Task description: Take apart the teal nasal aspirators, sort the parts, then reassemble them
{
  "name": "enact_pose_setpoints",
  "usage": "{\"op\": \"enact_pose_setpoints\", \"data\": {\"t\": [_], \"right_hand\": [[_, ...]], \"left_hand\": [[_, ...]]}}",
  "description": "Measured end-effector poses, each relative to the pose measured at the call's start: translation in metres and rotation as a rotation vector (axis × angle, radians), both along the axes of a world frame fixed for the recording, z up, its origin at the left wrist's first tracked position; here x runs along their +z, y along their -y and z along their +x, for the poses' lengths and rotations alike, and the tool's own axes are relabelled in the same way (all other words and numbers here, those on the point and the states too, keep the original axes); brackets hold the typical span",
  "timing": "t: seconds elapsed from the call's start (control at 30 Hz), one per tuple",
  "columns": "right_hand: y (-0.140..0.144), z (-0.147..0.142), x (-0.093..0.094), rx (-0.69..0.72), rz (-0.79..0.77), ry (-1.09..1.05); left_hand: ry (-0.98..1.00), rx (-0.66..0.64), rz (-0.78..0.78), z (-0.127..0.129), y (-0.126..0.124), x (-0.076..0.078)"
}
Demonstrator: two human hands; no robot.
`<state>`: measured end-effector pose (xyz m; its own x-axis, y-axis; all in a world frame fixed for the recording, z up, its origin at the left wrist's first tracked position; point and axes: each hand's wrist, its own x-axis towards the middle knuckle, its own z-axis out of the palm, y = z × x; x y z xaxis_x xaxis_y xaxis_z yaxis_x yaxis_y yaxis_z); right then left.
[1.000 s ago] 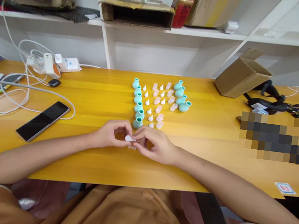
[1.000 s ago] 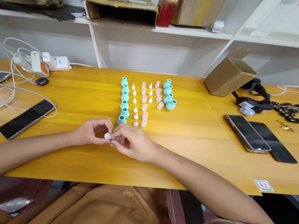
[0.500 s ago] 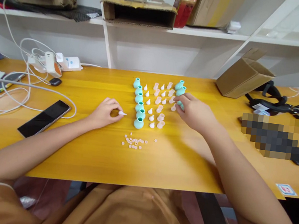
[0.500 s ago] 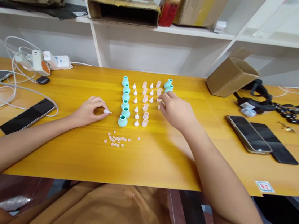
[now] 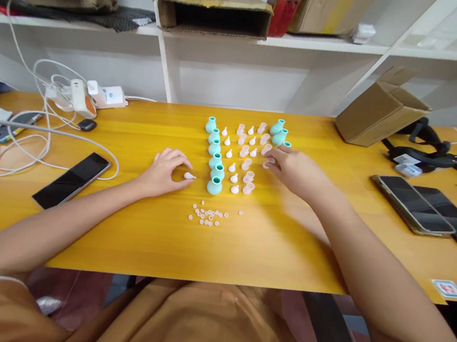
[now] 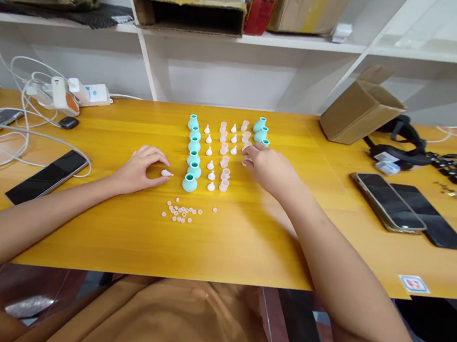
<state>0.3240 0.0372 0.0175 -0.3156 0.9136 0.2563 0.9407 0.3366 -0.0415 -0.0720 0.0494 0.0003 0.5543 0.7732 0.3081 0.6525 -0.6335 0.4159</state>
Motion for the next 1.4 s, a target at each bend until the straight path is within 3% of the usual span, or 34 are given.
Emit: {"op": "enact_pose_setpoints", "data": {"t": [0.1,0.2,0.37,0.47,0.87,1.1,1.3,1.4], "right_hand": [[0.008,-0.008,0.01,-0.032,0.086,-0.053],[0.021,-0.024,0.021,0.089,0.188,-0.262],[0.057,-0.065,0.025,0.439,0.091,-0.566],[0.076,-0.084,0.022,0.513,0.01,-0.646],[0.08,-0.096,0.01,0.474,-0.044,-0.639],[0.081,-0.1,0.006,0.447,-0.051,-0.709],[0.089,-0.115,0.0,0.392,-0.056,-0.82],[0.097,-0.124,-0.002,0.395,-0.075,-0.91]], "left_hand": [[0.105,0.022,0.153,0.004,0.014,0.008],[0.207,-0.06,0.266,0.011,0.033,0.014],[0.158,-0.31,0.171,0.024,0.058,0.017],[0.063,-0.342,0.13,0.027,0.061,0.012],[-0.088,-0.319,0.077,0.024,0.046,-0.008],[0.247,-0.353,0.006,0.03,0.058,0.007],[0.553,-0.335,-0.35,0.044,0.093,0.018],[0.591,-0.34,-0.364,0.049,0.1,0.014]]}}
